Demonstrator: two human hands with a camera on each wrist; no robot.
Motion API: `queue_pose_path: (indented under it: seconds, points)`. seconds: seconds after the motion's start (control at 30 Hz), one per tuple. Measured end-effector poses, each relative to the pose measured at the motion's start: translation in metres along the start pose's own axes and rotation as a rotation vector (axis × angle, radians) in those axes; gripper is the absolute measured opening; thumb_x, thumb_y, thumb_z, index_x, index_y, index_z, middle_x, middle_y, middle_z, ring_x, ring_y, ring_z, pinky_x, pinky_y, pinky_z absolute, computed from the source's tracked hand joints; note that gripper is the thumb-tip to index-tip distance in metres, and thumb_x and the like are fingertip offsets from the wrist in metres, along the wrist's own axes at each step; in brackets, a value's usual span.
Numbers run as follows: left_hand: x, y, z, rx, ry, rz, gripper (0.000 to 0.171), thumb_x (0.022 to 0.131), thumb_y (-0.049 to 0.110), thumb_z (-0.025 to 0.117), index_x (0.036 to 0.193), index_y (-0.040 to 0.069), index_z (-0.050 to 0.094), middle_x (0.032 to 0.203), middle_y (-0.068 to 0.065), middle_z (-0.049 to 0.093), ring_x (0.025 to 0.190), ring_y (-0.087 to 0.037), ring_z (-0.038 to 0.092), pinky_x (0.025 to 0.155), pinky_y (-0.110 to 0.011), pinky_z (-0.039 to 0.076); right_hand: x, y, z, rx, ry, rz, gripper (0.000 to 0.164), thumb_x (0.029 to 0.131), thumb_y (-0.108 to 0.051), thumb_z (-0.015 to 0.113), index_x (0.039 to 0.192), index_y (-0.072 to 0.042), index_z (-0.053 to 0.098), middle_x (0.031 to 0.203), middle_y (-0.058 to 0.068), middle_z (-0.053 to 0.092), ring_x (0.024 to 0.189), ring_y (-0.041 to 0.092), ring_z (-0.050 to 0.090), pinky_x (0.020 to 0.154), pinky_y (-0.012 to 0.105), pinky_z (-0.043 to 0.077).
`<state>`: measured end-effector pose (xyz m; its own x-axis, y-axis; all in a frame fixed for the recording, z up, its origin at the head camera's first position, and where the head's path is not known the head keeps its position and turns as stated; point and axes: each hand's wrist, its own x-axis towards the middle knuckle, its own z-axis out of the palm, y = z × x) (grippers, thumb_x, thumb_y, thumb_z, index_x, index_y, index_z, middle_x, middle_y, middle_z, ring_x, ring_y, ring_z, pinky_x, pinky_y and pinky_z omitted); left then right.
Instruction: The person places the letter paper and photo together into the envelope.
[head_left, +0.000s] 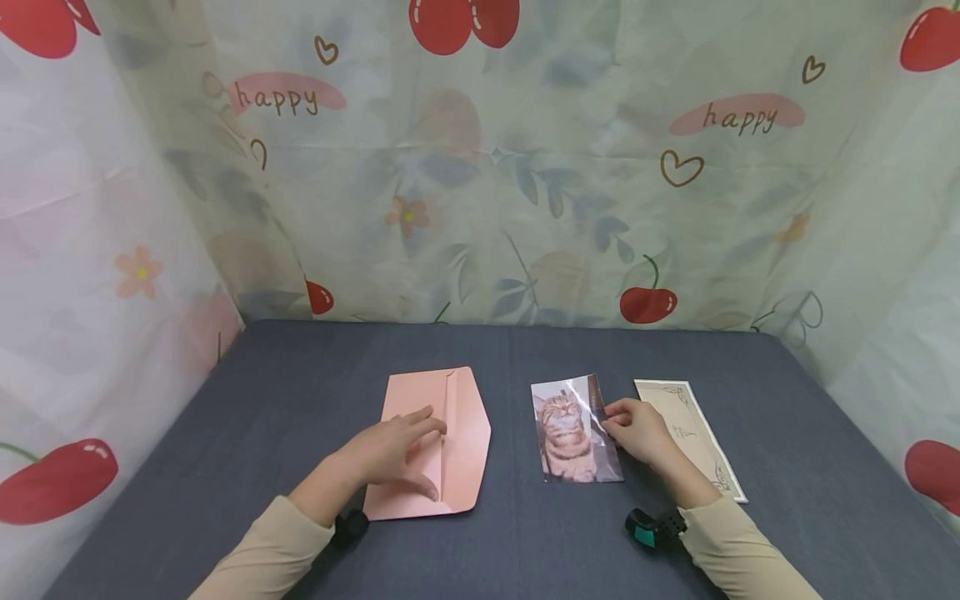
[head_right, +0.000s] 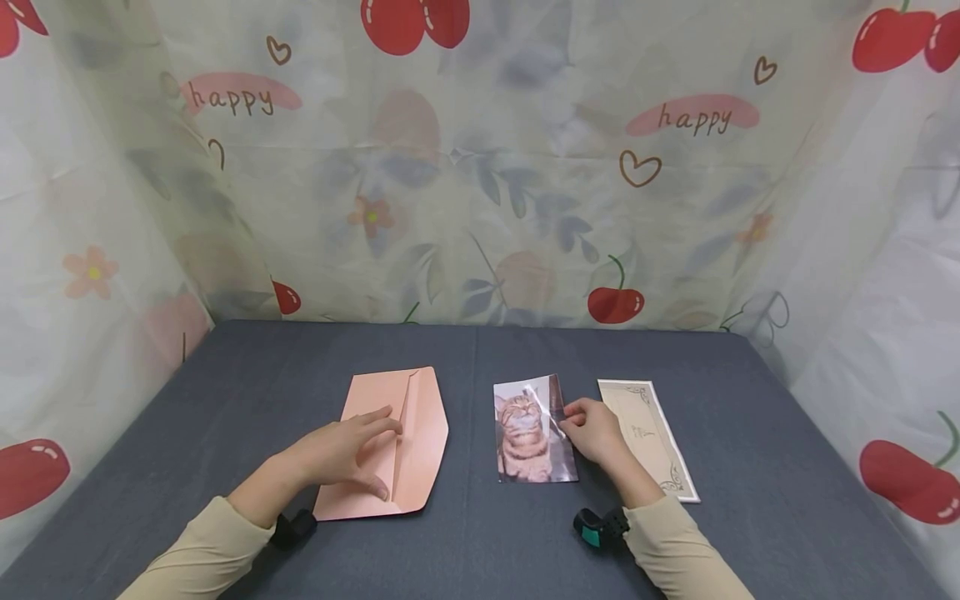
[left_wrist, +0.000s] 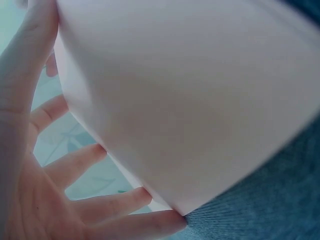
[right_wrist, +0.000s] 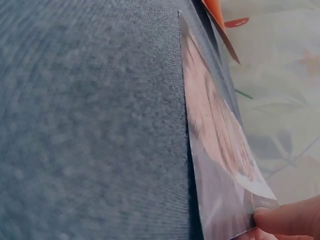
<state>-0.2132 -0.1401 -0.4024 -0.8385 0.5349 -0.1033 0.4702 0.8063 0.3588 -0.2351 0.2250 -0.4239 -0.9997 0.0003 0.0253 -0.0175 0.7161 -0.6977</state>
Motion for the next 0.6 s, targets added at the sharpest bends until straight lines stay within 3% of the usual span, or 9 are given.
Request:
queue_pose_path:
  seconds: [0.6]
  points:
    - [0.001, -0.002, 0.001, 0.007, 0.005, 0.032, 0.076, 0.061, 0.057, 0.078, 0.122, 0.022, 0.051, 0.148, -0.019, 0.036, 0.125, -0.040, 0.048, 0.093, -0.053, 0.044, -0.002, -0.010, -0.008, 0.076, -0.027, 0.047, 0.023, 0.087, -0.003, 0.059, 0.107, 0.009, 0.058, 0.090, 0.022, 0.067, 0.069, 0.014, 0.062, 0.061, 0.029, 0.054]
